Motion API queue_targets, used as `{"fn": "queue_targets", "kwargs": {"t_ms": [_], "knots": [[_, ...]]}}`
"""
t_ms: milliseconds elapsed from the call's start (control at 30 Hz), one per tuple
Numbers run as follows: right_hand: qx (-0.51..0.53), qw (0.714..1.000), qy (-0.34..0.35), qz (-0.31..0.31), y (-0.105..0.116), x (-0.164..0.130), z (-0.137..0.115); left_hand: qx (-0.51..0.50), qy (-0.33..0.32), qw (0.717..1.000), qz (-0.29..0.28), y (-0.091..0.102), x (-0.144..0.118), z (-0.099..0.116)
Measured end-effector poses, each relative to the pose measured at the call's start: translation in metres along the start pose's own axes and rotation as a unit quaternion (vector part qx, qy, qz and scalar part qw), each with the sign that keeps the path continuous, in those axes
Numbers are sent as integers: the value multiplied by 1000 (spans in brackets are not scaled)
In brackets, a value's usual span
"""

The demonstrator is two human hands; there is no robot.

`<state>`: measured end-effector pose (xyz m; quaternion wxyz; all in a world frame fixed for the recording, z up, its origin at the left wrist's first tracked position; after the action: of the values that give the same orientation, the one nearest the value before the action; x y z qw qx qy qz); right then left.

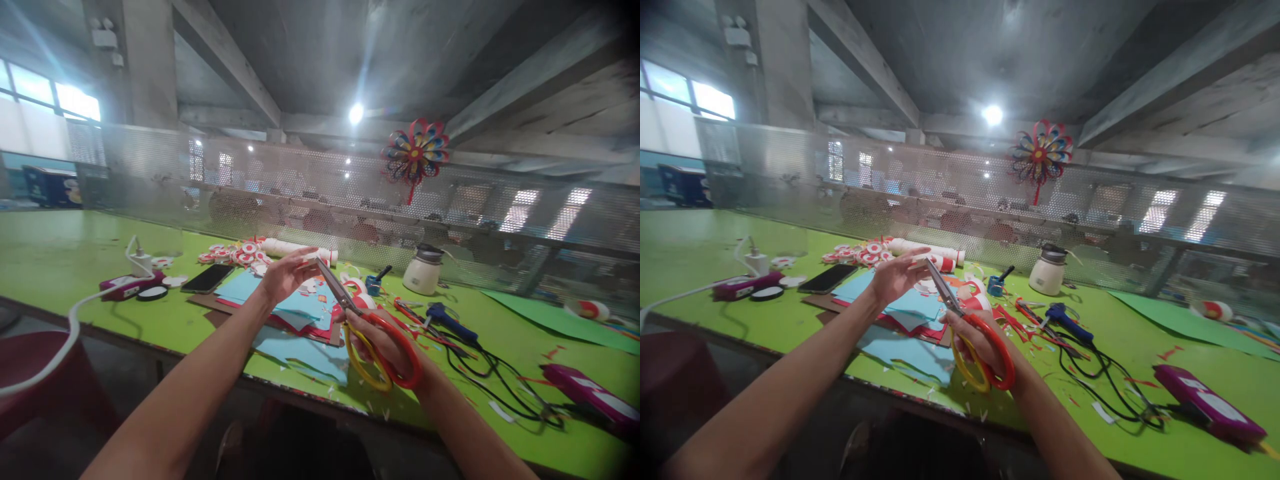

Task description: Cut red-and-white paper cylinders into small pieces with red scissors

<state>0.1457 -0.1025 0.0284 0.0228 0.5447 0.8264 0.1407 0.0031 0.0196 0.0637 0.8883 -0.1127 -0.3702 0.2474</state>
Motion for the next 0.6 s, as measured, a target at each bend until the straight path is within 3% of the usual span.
{"fn": "queue_targets", "kwargs": {"t_ms": [600], "knots": [[-11, 1000, 17, 6, -1, 1, -3, 18, -7, 1000, 17, 2, -1, 0]]}}
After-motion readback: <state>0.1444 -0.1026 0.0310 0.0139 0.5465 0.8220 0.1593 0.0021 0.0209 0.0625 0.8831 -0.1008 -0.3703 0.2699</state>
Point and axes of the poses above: each hand's wrist, its own x-axis towards the middle knuckle, its own y-axis out of the back of the hand, z = x × y, the point moved 6 cm from there along x, towards the middle knuckle, and after that the axes turned 9 degrees about -z, right-handed, at the moved point
